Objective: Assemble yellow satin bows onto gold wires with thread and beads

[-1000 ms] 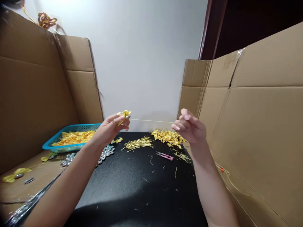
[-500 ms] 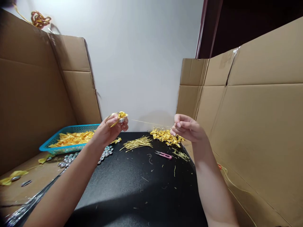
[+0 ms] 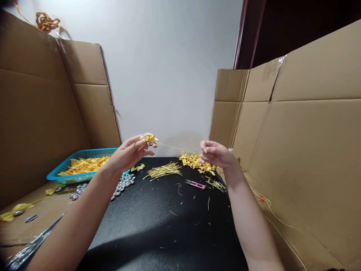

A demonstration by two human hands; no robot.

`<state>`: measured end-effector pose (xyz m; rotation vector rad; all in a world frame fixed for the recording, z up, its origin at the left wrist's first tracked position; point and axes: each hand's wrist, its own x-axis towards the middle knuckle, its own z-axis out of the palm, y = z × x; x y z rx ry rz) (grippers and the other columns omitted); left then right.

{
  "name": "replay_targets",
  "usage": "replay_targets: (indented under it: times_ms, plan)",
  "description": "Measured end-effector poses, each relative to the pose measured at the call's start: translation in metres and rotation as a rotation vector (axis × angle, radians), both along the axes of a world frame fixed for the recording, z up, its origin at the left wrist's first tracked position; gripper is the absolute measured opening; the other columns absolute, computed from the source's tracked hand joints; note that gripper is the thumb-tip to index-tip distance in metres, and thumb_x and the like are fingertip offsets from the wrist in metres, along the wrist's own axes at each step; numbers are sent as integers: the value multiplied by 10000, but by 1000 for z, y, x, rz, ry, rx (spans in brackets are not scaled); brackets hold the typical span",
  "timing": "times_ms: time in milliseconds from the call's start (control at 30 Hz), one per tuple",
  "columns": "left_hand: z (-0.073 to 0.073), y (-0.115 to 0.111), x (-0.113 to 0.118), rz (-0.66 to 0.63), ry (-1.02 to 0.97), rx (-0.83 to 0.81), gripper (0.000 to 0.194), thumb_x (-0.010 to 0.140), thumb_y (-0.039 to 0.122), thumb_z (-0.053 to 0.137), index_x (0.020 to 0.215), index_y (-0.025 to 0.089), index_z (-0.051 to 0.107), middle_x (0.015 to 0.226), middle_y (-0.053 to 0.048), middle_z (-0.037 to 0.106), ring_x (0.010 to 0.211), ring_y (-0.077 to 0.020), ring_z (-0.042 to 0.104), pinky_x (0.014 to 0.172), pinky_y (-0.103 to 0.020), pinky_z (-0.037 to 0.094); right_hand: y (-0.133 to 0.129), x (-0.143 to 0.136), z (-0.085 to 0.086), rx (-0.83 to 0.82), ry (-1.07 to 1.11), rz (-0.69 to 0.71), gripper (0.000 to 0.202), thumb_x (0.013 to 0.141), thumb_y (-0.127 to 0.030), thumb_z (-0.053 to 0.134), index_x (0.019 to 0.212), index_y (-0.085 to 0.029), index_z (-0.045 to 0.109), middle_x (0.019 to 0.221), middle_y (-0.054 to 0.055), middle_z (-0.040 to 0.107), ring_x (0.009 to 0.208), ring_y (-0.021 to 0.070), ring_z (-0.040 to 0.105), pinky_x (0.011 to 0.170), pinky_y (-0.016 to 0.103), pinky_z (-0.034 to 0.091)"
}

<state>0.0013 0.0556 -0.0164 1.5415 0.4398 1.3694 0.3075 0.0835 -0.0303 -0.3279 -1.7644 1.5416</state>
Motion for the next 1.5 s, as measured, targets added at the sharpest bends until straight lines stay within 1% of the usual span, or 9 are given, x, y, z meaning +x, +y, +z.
replay_targets:
  times_ms: [433, 533, 633, 767, 967, 1133, 1200, 1333, 1500]
  plan:
    - [-10, 4, 6, -182, 26, -70, 309, 675, 389, 800, 602, 166, 598, 713, -47, 570, 685, -127, 511, 617, -247, 435, 28, -13, -25, -184, -4, 104, 214, 790, -307, 665, 723, -189, 499, 478, -123, 250, 438, 62, 192, 635, 269, 420]
    - [-8, 4, 2, -136, 164, 8, 307, 715, 458, 750, 642, 186, 630, 774, -55, 561, 737, -157, 506, 678, -277, 438, 37, -22, -35, -224, -45, 135, 227, 782, -305, 673, 730, -186, 486, 480, -125, 259, 437, 61, 195, 634, 277, 434]
    - [-3, 3, -4, -19, 340, 200, 303, 810, 471, 655, 690, 194, 671, 857, -59, 533, 793, -170, 477, 744, -282, 424, 45, -31, -48, -275, -87, 173, 237, 784, -305, 674, 740, -183, 476, 484, -125, 259, 439, 58, 211, 628, 278, 443]
    - [-3, 4, -4, 15, 379, 289, 301, 854, 460, 608, 728, 197, 683, 878, -58, 534, 802, -170, 474, 769, -277, 401, 50, -47, -63, -335, -103, 197, 248, 773, -294, 689, 741, -176, 473, 484, -123, 247, 449, 57, 240, 622, 269, 449]
    - [-18, 9, 12, -174, 221, 101, 317, 766, 480, 708, 667, 189, 630, 758, -37, 563, 793, -169, 520, 770, -283, 407, 54, -63, -70, -364, 51, 65, 285, 834, -287, 642, 697, -190, 412, 522, -111, 232, 465, 57, 220, 704, 253, 477]
    - [-26, 13, 20, -300, 204, 6, 300, 756, 449, 737, 676, 185, 619, 739, -27, 577, 731, -145, 516, 756, -276, 406, 64, -58, -73, -375, 155, -76, 275, 789, -262, 674, 703, -192, 422, 497, -124, 231, 448, 52, 185, 708, 238, 485]
    - [-28, 15, 21, -316, 215, 17, 309, 779, 473, 708, 698, 188, 618, 729, -19, 554, 723, -143, 494, 742, -270, 399, 68, -57, -76, -382, 154, -118, 256, 767, -253, 695, 725, -189, 450, 485, -130, 252, 440, 49, 212, 682, 236, 484]
    - [-30, 20, 22, -215, 326, 148, 277, 878, 447, 599, 784, 190, 639, 871, -21, 516, 791, -132, 449, 753, -249, 374, 71, -67, -87, -406, 123, -167, 286, 730, -262, 723, 715, -189, 447, 467, -138, 267, 425, 41, 252, 629, 227, 474]
    - [-36, 20, 29, -237, 337, 231, 267, 912, 419, 550, 797, 192, 633, 1070, -45, 487, 945, -156, 455, 826, -262, 383, 61, -102, -107, -423, 70, -200, 328, 691, -271, 734, 641, -197, 419, 461, -124, 300, 411, 42, 279, 566, 257, 466]
